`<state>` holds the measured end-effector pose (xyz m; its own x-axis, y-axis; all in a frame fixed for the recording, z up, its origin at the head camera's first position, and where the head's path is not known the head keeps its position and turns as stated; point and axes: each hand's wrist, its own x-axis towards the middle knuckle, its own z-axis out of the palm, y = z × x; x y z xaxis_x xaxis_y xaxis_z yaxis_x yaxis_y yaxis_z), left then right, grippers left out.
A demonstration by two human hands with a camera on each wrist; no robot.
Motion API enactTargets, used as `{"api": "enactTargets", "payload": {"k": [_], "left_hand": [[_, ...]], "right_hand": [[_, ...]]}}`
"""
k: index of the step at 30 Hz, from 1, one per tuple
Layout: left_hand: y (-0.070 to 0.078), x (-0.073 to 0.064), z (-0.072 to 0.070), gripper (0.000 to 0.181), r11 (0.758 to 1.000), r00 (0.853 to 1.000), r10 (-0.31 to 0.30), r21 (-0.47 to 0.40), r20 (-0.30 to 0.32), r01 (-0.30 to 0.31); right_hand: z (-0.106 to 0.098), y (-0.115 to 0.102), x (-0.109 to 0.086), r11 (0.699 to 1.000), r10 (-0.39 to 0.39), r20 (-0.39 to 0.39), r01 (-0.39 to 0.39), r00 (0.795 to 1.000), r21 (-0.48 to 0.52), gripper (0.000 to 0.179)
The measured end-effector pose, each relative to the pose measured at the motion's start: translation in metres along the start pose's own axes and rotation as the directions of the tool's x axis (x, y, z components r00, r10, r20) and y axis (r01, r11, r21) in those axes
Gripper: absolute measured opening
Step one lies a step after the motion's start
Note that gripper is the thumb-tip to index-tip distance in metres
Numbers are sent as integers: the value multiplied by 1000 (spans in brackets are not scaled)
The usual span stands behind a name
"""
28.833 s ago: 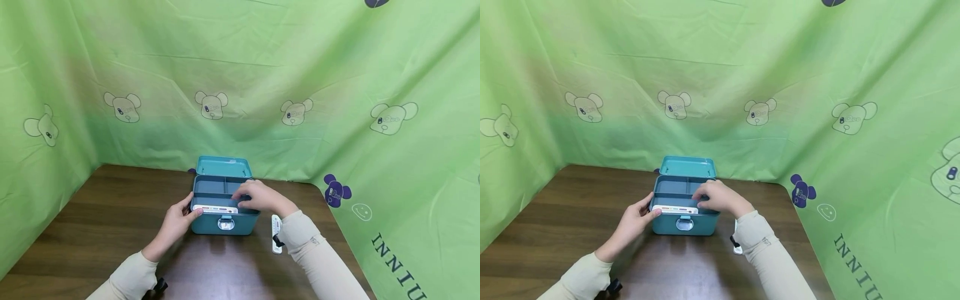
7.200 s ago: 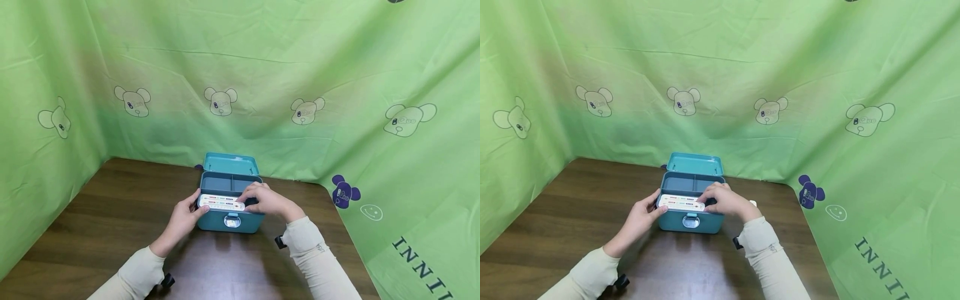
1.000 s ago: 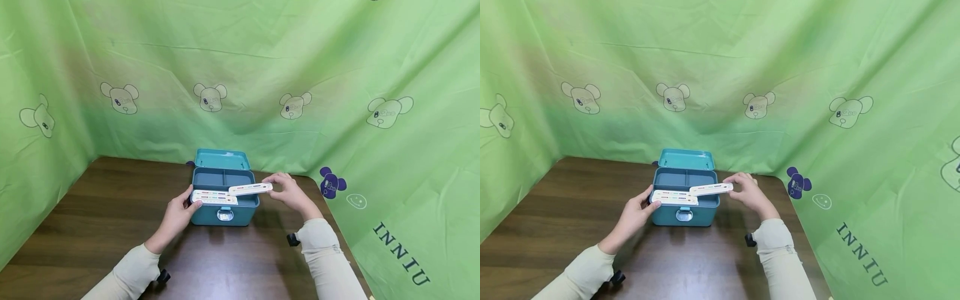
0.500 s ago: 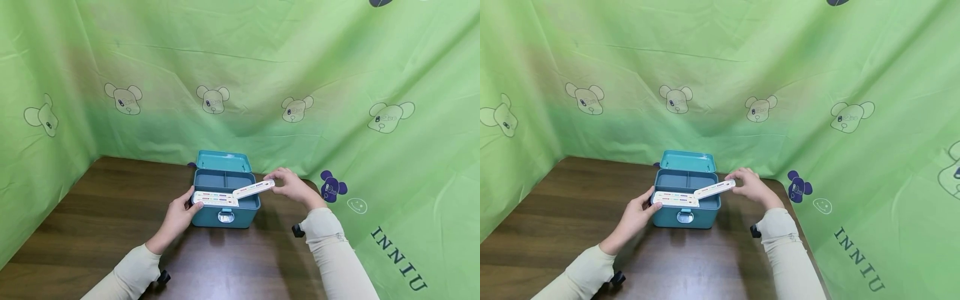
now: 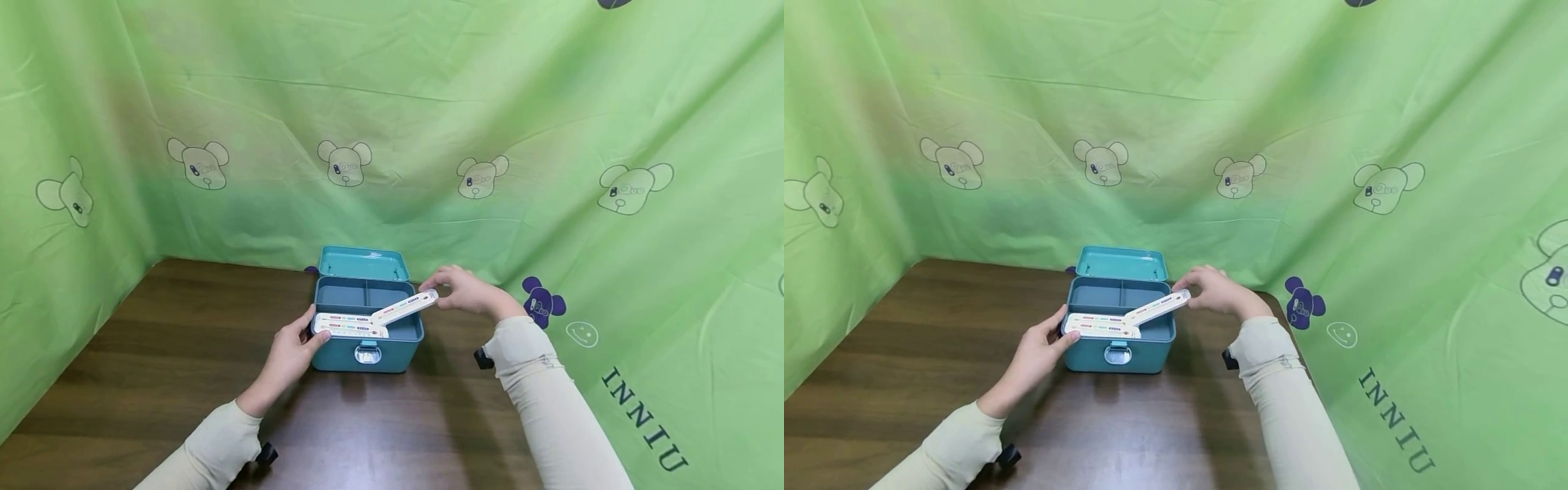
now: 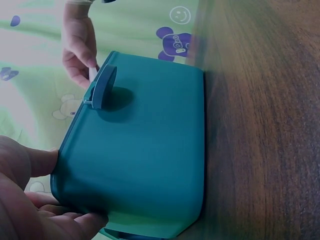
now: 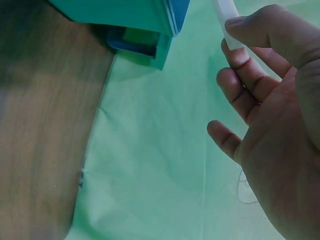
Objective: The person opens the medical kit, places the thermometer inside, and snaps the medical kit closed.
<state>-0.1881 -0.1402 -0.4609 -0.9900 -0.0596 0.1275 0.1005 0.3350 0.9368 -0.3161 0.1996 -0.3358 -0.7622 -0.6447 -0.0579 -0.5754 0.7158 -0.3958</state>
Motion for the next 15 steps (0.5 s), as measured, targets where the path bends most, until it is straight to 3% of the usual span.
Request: {"api": "enactTargets", "payload": {"k": [15], "left_hand": [[1,0,0,68,1000,1000,-6,7,0,6]], "right_hand": [[-2,-23,16,999,-30,94,31,995,-12,35]]}}
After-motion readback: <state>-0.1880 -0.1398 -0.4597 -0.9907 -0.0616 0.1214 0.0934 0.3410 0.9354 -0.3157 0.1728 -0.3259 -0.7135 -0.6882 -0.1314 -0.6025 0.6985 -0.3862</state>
